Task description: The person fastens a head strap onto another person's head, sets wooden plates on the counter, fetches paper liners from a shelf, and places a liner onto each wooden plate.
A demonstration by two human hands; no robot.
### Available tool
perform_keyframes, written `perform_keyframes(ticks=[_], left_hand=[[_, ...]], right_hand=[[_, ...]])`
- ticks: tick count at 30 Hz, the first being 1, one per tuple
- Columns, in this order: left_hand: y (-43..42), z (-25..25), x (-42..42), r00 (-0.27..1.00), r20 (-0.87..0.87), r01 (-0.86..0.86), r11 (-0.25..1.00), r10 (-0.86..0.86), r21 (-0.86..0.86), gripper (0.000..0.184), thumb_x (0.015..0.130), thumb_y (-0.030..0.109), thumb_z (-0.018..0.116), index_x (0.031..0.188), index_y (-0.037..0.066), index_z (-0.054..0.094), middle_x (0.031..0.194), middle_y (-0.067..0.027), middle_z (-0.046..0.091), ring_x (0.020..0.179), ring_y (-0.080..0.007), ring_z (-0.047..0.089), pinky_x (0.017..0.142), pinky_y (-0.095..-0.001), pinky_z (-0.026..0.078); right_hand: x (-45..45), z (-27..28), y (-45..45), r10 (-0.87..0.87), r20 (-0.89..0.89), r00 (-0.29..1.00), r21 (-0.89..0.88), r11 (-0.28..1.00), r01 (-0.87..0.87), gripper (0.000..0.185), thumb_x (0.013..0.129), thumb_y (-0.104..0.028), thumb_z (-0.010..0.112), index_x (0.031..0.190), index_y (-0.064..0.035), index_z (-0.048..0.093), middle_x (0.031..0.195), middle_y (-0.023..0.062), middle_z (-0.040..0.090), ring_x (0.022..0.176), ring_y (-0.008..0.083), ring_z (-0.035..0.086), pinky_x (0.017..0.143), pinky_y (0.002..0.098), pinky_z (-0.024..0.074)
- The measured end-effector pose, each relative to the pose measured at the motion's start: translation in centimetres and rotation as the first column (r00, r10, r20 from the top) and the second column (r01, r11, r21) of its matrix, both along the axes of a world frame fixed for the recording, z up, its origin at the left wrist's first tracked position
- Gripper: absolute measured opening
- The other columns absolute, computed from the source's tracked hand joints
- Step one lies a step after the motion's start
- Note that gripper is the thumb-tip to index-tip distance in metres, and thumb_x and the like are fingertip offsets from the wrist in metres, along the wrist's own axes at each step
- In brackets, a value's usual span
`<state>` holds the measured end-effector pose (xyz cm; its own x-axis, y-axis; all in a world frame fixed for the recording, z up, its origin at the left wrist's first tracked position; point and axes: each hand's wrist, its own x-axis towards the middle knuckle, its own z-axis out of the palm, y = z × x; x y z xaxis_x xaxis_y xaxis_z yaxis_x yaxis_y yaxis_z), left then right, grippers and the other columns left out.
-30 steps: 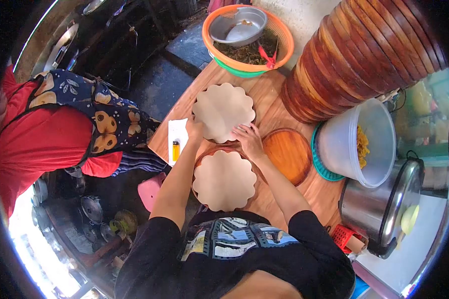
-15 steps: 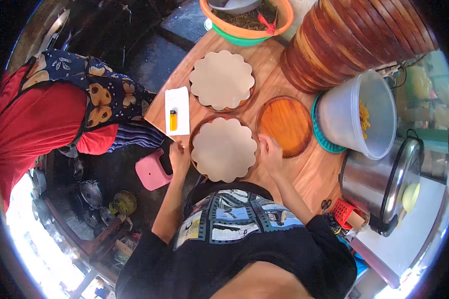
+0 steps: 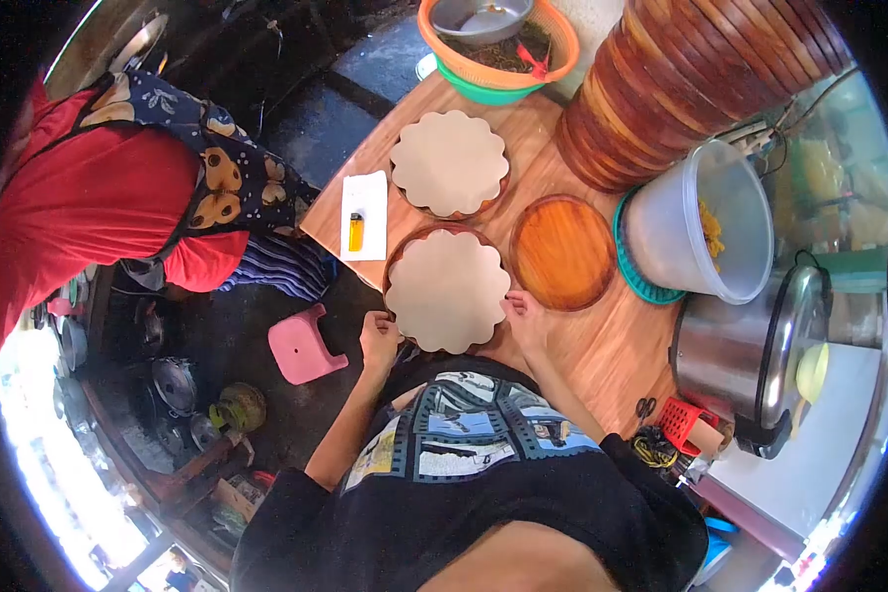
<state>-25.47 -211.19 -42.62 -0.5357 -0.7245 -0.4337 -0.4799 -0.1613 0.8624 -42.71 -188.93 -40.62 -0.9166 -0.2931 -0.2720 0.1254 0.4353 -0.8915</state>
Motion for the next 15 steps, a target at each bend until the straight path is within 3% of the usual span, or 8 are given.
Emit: perform_keyframes(ticks=[1, 5, 7, 11, 14, 15], left_hand=[[0.1, -0.1, 0.0, 0.998, -0.049, -0.039, 0.997, 0.042, 0.06, 0.022, 0.079, 0.0, 0.06, 0.099, -0.004, 0.052, 0.078, -0.0101, 0.059, 0.066, -0.0156, 0.062, 0.057, -0.0278, 0.055], [0.3, 0.6, -0.3, 0.993, -0.065, -0.092, 0.993, 0.097, 0.077, 0.018, 0.081, -0.002, 0.059, 0.098, -0.004, 0.052, 0.077, -0.0097, 0.059, 0.062, -0.0142, 0.061, 0.054, -0.0258, 0.053], [0.6, 1.2, -0.5, 0.986, -0.13, -0.064, 0.961, 0.102, 0.269, 0.017, 0.081, -0.002, 0.059, 0.096, -0.004, 0.052, 0.076, -0.0088, 0.059, 0.061, -0.0137, 0.06, 0.052, -0.0245, 0.052], [0.7, 0.9, -0.8, 0.984, -0.174, 0.011, 0.977, 0.027, 0.211, 0.016, 0.082, 0.001, 0.061, 0.096, -0.002, 0.053, 0.076, -0.0071, 0.059, 0.061, -0.0129, 0.058, 0.052, -0.0244, 0.05], [0.3, 1.3, -1.0, 0.988, -0.148, -0.029, 0.997, 0.039, 0.074, 0.012, 0.081, 0.0, 0.062, 0.091, -0.001, 0.055, 0.074, -0.0063, 0.059, 0.06, -0.0113, 0.058, 0.051, -0.0236, 0.049], [0.0, 1.1, -1.1, 0.992, -0.123, -0.018, 0.999, 0.023, 0.041, 0.01, 0.081, 0.0, 0.062, 0.09, -0.001, 0.056, 0.073, -0.0061, 0.059, 0.059, -0.0109, 0.057, 0.051, -0.0232, 0.049]], right_hand=[[-0.1, -0.5, 0.0, -0.014, 0.084, 0.996, -0.071, 0.997, 0.02, 0.025, 0.087, -0.016, 0.063, 0.104, 0.0022, 0.061, 0.093, 0.0103, 0.066, 0.083, 0.0162, 0.062, 0.074, 0.0289, 0.0501], [-0.1, -1.1, 0.8, 0.054, 0.132, 0.99, -0.092, 0.995, -0.042, 0.026, 0.086, -0.015, 0.065, 0.104, 0.0024, 0.06, 0.09, 0.0068, 0.064, 0.081, 0.0134, 0.059, 0.073, 0.0264, 0.0491], [-0.2, -1.6, 1.3, 0.021, 0.237, 0.971, -0.191, 0.981, 0.026, 0.022, 0.085, -0.016, 0.067, 0.1, -0.0001, 0.063, 0.089, 0.0044, 0.064, 0.077, 0.0102, 0.06, 0.065, 0.0222, 0.048], [-0.5, -2.3, 1.5, -0.016, 0.296, 0.955, -0.278, 0.955, 0.102, 0.021, 0.084, -0.016, 0.068, 0.099, -0.0017, 0.063, 0.087, 0.0025, 0.064, 0.076, 0.0092, 0.059, 0.064, 0.0214, 0.0475], [-1.1, -3.0, 1.0, 0.018, 0.252, 0.968, -0.239, 0.97, 0.044, 0.021, 0.084, -0.015, 0.067, 0.099, -0.0009, 0.063, 0.085, 0.0026, 0.065, 0.074, 0.0087, 0.059, 0.062, 0.0217, 0.0473], [-1.2, -3.3, 0.7, 0.016, 0.153, 0.988, -0.176, 0.984, 0.011, 0.021, 0.084, -0.014, 0.067, 0.099, -0.0003, 0.063, 0.084, 0.0031, 0.065, 0.073, 0.009, 0.059, 0.062, 0.022, 0.0472]])
